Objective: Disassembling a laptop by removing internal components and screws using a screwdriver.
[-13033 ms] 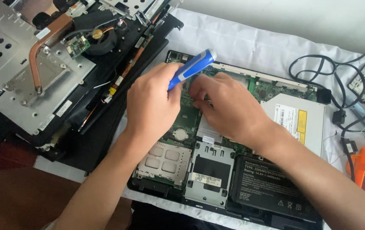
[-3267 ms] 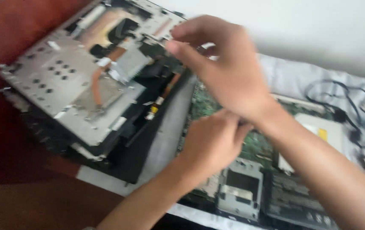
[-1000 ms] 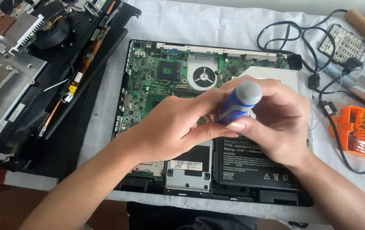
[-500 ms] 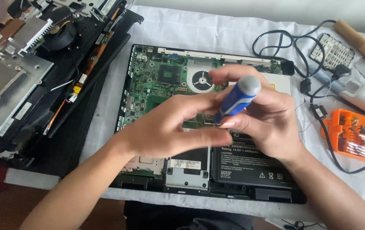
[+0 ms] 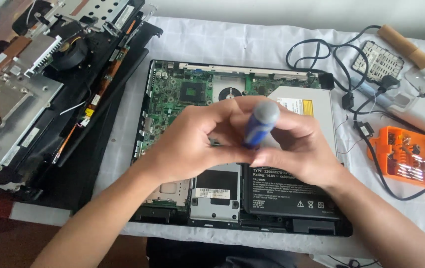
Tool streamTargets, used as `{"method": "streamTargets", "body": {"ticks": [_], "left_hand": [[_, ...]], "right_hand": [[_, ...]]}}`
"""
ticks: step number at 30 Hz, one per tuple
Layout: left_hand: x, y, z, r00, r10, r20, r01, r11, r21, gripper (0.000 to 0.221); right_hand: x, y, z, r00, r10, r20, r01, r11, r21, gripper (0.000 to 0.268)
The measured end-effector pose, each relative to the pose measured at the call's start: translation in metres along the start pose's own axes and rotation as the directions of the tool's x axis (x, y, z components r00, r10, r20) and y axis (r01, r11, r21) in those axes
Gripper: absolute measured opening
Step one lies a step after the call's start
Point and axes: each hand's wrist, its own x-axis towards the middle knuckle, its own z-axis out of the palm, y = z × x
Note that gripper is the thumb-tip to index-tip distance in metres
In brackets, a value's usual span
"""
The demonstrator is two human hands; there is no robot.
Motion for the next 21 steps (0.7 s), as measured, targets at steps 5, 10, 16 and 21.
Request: {"method": "streamTargets", "body": {"ticks": [5,10,16,21], "left_hand": [[0.003,0.006,-0.001,0.997,0.008,0.078,-0.010,1.000,0.025,0.027],[0.001,-0.005,0.000,0.983,-0.096,0.157,0.054,0.967,0.250,0.015],[0.001,-0.015,0.003,0.991,-0.094,0.094,0.057,0.941,0.333,0.009],[0.002,-0.014,0.004,0.992,-0.068,0.103,0.031,0.944,0.329,0.018]], "right_hand": [[0.013,-0.012,0.004,0.999,-0.041,0.035,0.039,0.998,0.058,0.026],[0.012,-0.012,0.003,0.999,-0.021,0.048,0.020,1.000,0.014,0.031],[0.013,-0.012,0.007,1.000,-0.027,0.009,0.027,1.000,0.005,0.029],[0.013,-0.008,0.008,0.997,-0.071,0.016,0.071,0.997,-0.027,0.024]]}}
